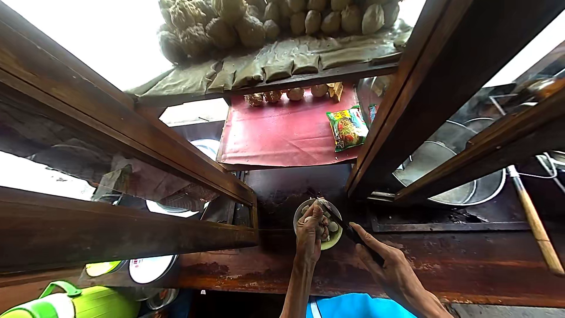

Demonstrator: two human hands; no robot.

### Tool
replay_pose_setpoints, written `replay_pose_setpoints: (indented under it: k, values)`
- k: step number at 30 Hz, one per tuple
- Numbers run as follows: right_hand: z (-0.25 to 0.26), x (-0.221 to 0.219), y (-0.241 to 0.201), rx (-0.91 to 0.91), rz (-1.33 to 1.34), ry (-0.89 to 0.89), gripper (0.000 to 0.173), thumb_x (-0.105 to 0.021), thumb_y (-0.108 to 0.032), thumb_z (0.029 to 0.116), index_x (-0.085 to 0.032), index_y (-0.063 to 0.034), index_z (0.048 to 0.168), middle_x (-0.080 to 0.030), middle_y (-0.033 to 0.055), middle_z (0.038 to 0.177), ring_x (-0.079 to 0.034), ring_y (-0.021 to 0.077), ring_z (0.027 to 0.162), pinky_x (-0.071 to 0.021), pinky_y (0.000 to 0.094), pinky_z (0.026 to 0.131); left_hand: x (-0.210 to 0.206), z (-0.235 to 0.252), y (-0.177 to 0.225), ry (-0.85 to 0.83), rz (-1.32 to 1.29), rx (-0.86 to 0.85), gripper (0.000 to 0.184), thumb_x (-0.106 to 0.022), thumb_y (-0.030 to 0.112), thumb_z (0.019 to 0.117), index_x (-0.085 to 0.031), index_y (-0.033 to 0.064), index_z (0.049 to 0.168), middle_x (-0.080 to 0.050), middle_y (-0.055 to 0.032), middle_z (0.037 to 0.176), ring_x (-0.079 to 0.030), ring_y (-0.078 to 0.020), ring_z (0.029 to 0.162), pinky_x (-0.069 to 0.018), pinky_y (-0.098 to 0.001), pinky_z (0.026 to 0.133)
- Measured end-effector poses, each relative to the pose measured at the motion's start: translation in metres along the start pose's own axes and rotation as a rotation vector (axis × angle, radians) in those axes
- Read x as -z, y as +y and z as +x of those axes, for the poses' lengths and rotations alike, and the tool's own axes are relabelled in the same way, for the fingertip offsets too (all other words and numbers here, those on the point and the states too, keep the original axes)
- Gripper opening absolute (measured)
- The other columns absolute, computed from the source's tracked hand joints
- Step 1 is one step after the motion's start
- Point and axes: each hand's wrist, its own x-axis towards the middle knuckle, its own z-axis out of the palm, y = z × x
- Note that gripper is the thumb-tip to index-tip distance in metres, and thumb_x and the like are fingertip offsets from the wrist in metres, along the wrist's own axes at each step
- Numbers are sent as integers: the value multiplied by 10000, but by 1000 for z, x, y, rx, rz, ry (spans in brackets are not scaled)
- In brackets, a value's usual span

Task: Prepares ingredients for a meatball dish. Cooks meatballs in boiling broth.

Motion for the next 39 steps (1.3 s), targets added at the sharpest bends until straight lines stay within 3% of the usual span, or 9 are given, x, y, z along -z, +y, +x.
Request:
replay_pose_setpoints:
  k: [7, 11, 17, 22, 25, 31, 33, 39]
  values:
    - [-14, 13, 1, -57, 13, -81, 460, -546, -218, 1000, -608, -166, 1453, -766, 32, 1016, -646, 26, 712, -546, 213, 675, 5, 11, 5, 73, 25, -78, 279, -483, 125, 1075, -646, -19, 1249, -620, -38, 728, -517, -42, 485, -442, -169, 426]
    - [-17, 33, -2, -95, 87, -112, 448, -550, -209, 1006, -611, -156, 1446, -753, 31, 966, -618, 4, 676, -535, 199, 643, 17, 17, 7, 51, 31, -114, 333, -443, 159, 1092, -601, -10, 1332, -653, -58, 829, -512, -40, 494, -431, -169, 418]
    - [-5, 25, 3, -1, -2, -76, 448, -538, -267, 1014, -612, -216, 1452, -766, 15, 1023, -659, 26, 740, -559, 226, 686, 26, 12, 9, -54, 137, -53, 386, -385, 235, 1111, -666, -23, 1055, -608, -36, 657, -502, -30, 449, -423, -157, 404]
    - [-7, 21, 8, 7, -66, -75, 449, -532, -265, 1006, -624, -213, 1442, -769, 31, 1001, -678, 70, 743, -565, 263, 683, 33, 7, 13, -128, 245, -80, 326, -419, 190, 1073, -670, 6, 975, -606, -12, 641, -500, -24, 458, -414, -155, 419]
    - [-12, 21, 12, -13, -17, -101, 448, -530, -252, 1010, -618, -200, 1445, -765, 28, 989, -656, 44, 723, -551, 240, 674, 37, 8, 13, -153, 272, -88, 253, -497, 138, 1039, -698, -14, 1068, -610, -7, 669, -497, -27, 476, -415, -161, 429]
    - [-9, 13, 15, -85, 97, -147, 449, -533, -259, 1019, -602, -196, 1459, -746, 7, 950, -601, -4, 664, -523, 197, 633, 38, 9, 1, -212, 326, -71, 261, -470, 146, 1033, -687, 6, 995, -588, 17, 640, -468, -10, 454, -385, -149, 416]
    - [-5, 10, 15, -113, 107, -160, 452, -525, -269, 1021, -597, -197, 1462, -752, 5, 986, -612, -5, 676, -529, 202, 647, 37, 10, -4, -225, 319, -64, 263, -469, 149, 1034, -685, 1, 1011, -596, 12, 654, -480, -16, 464, -399, -153, 424]
    - [-8, 14, 15, -172, 142, -202, 447, -520, -295, 1030, -594, -227, 1466, -728, -18, 904, -592, -9, 642, -519, 199, 619, 38, 15, -5, -165, 211, -88, 273, -457, 120, 1041, -677, -26, 1113, -607, -13, 671, -504, -32, 471, -425, -159, 427]
